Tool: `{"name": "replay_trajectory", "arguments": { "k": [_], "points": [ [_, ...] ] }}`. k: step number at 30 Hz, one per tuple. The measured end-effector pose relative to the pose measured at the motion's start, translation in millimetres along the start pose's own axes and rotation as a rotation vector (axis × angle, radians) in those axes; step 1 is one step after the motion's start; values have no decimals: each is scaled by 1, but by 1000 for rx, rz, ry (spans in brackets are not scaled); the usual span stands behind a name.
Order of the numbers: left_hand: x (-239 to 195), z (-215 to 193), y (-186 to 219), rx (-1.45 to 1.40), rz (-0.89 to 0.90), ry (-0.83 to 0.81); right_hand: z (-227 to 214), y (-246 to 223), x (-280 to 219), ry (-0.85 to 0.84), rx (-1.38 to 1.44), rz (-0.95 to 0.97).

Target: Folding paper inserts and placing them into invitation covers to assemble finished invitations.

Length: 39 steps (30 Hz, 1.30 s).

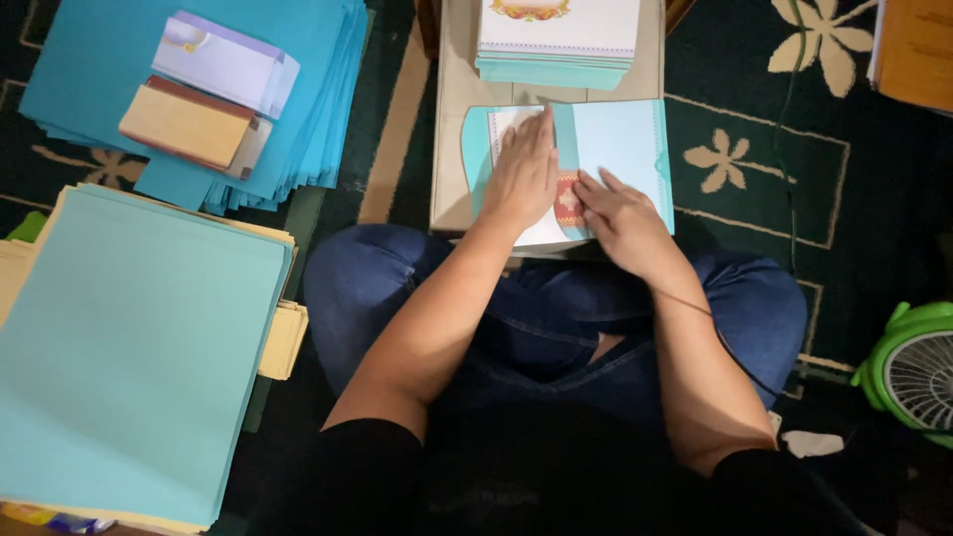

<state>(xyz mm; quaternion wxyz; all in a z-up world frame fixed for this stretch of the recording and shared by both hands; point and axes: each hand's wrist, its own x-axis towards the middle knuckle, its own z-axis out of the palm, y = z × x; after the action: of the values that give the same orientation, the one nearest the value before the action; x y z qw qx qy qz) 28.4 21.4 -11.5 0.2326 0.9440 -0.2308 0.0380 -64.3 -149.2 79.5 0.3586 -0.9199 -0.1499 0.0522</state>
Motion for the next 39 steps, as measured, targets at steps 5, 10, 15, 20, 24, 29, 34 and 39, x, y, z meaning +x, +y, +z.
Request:
{"name": "replay_trajectory", "arguments": {
  "k": [5,10,15,20,24,29,34,39],
  "points": [
    [-8,4,3,47,68,3,29,47,39,-69,-482,6],
    [-2,12,1,53,17,-13,31,67,81,-88,-592,-3],
    [0,3,2,29,-16,-50,30,48,35,-113,-593,-77],
    [1,-1,7,28,-29,-132,38,43,-22,-138,-523,-96],
    [-1,1,7,84,-12,-98,37,63,36,-112,-517,-123],
    [1,8,0,109,14,-71,34,76,107,-89,-482,-89],
    [1,16,-4,54,24,118,45,55,32,16,-545,-148],
    [11,48,-19,112,36,470,29,30,-10,42,-373,-191]
  ]
}}
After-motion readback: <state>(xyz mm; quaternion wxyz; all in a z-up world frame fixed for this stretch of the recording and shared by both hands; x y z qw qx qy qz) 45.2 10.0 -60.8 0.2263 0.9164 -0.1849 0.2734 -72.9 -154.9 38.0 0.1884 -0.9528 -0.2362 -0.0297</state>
